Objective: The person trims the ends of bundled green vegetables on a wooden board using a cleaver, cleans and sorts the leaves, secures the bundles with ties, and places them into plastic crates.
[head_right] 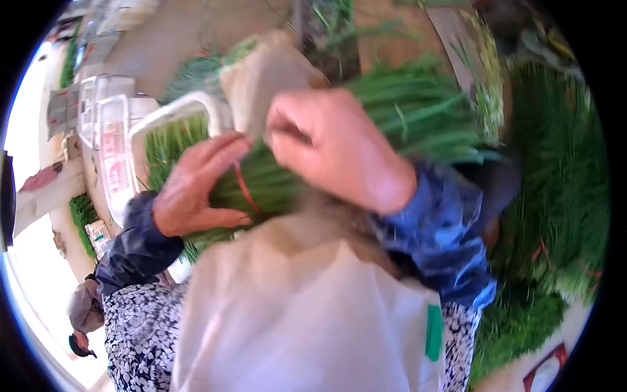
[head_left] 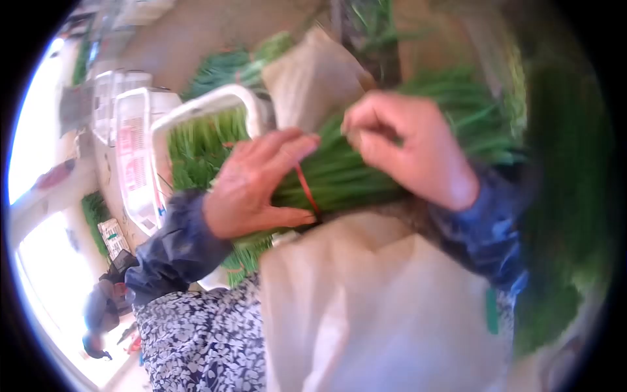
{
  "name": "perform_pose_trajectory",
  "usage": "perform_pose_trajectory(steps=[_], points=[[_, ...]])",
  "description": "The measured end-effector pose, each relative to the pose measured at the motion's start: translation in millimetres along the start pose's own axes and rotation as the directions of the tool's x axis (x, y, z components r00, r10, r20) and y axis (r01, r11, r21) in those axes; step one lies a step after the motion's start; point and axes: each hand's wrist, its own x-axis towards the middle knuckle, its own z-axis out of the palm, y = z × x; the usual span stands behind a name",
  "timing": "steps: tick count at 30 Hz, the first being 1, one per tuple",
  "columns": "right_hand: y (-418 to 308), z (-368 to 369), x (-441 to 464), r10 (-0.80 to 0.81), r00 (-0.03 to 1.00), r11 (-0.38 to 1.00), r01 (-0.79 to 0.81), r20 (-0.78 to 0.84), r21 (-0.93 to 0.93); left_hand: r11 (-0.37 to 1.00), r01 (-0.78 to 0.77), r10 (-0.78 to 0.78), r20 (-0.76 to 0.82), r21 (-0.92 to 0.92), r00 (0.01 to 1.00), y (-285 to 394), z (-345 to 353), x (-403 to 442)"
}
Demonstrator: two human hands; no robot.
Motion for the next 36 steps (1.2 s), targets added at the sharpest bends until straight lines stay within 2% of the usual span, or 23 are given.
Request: perform_pose_trajectory(steps=[1, 2, 3, 5, 8, 10, 11, 12, 15, 17, 19, 21, 22, 23, 25, 26, 28, 29, 30, 31, 32, 33, 36], points=[[-3, 5, -7, 0.054, 0.998, 0.997, -0.055, 0.026, 0.045, 0.992, -0.114, 0.107, -0.104, -0.056, 0.989, -4, 7, 4], [-6, 9, -17, 0.000, 0.999, 1.000, -0.001, 0.041, 0.023, 0.963, -0.143, 0.127, -0.082, -0.229, 0.988, -5, 16, 5], [-16, 20, 11, -0.155, 0.988, 0.986, 0.153, 0.022, 0.071, 0.956, -0.138, 0.108, -0.124, -0.258, 0.986, -14, -6, -4], [-19, 27, -19, -0.038, 0.999, 0.986, 0.033, 0.023, 0.162, 0.896, -0.218, 0.176, -0.142, -0.386, 0.974, -16, 36, 2], [-19, 41, 1, -0.076, 0.992, 0.971, 0.051, 0.103, 0.232, 0.928, -0.227, 0.167, -0.216, -0.296, 0.962, -38, 33, -5], [-22, 41, 1, -0.094, 0.986, 0.972, 0.061, 0.138, 0.227, 0.953, -0.193, 0.156, -0.169, -0.233, 0.973, -39, 31, -8], [-23, 41, -1, -0.185, 0.981, 0.981, 0.188, 0.056, -0.047, 0.956, -0.188, 0.149, -0.178, -0.225, 0.973, -42, 33, -10], [-18, 42, 0, -0.296, 0.955, 0.904, 0.280, -0.001, -0.324, 0.952, -0.199, 0.153, -0.199, -0.234, 0.968, -51, 36, -9], [13, 45, -24, -0.279, 0.958, 0.839, 0.275, 0.061, -0.470, 0.945, -0.216, 0.159, -0.230, -0.246, 0.960, -50, 36, -18], [22, 49, -34, -0.320, 0.943, 0.812, 0.320, 0.086, -0.489, 0.945, -0.266, 0.203, -0.300, -0.188, 0.932, -49, 38, -25], [26, 54, -32, -0.336, 0.939, 0.815, 0.327, 0.070, -0.478, 0.935, -0.293, 0.236, -0.266, -0.201, 0.935, -46, 16, -32], [32, 58, -31, -0.346, 0.937, 0.816, 0.321, 0.040, -0.480, 0.898, -0.250, 0.147, -0.289, -0.361, 0.946, -40, -10, -40], [33, 59, -30, -0.359, 0.933, 0.808, 0.327, 0.029, -0.490, 0.867, -0.107, -0.005, -0.223, -0.487, 0.975, -37, -24, -42], [28, 60, -53, -0.302, 0.953, 0.823, 0.269, 0.016, -0.500, 0.912, -0.047, -0.098, -0.328, -0.407, 0.940, -29, -21, -37], [35, 72, -70, -0.284, 0.959, 0.821, 0.245, 0.004, -0.516, 0.726, 0.309, -0.495, -0.155, -0.614, 0.855, 10, -54, -3], [29, 74, -63, -0.304, 0.953, 0.816, 0.262, 0.003, -0.515, 0.907, -0.138, 0.006, -0.314, -0.397, 0.949, -5, -54, 19], [21, 71, -51, -0.333, 0.943, 0.814, 0.286, -0.003, -0.506, 0.826, -0.424, 0.273, -0.394, -0.373, 0.878, 11, -55, 74], [24, 72, -43, -0.419, 0.908, 0.787, 0.344, -0.033, -0.513, 0.822, -0.467, 0.339, -0.379, -0.326, 0.861, 5, -55, 91], [23, 69, -49, -0.378, 0.923, 0.803, 0.292, -0.066, -0.520, 0.813, -0.511, 0.403, -0.362, -0.281, 0.841, -1, -56, 107], [20, 63, -56, -0.409, 0.910, 0.785, 0.309, -0.074, -0.537, 0.954, -0.208, 0.184, -0.126, -0.217, 0.975, -7, -56, 113], [16, 55, -64, -0.438, 0.896, 0.761, 0.325, -0.076, -0.562, 0.995, 0.081, -0.076, 0.081, -0.066, 0.994, -7, -52, 121], [14, 48, -72, -0.404, 0.909, 0.767, 0.277, -0.101, -0.578, 0.989, 0.065, -0.049, 0.122, -0.136, 0.991, -6, -34, 127], [8, 29, -91, -0.539, 0.840, 0.754, 0.450, -0.059, -0.478, 0.968, -0.031, 0.074, 0.167, -0.247, 0.983, 1, 34, 132]])
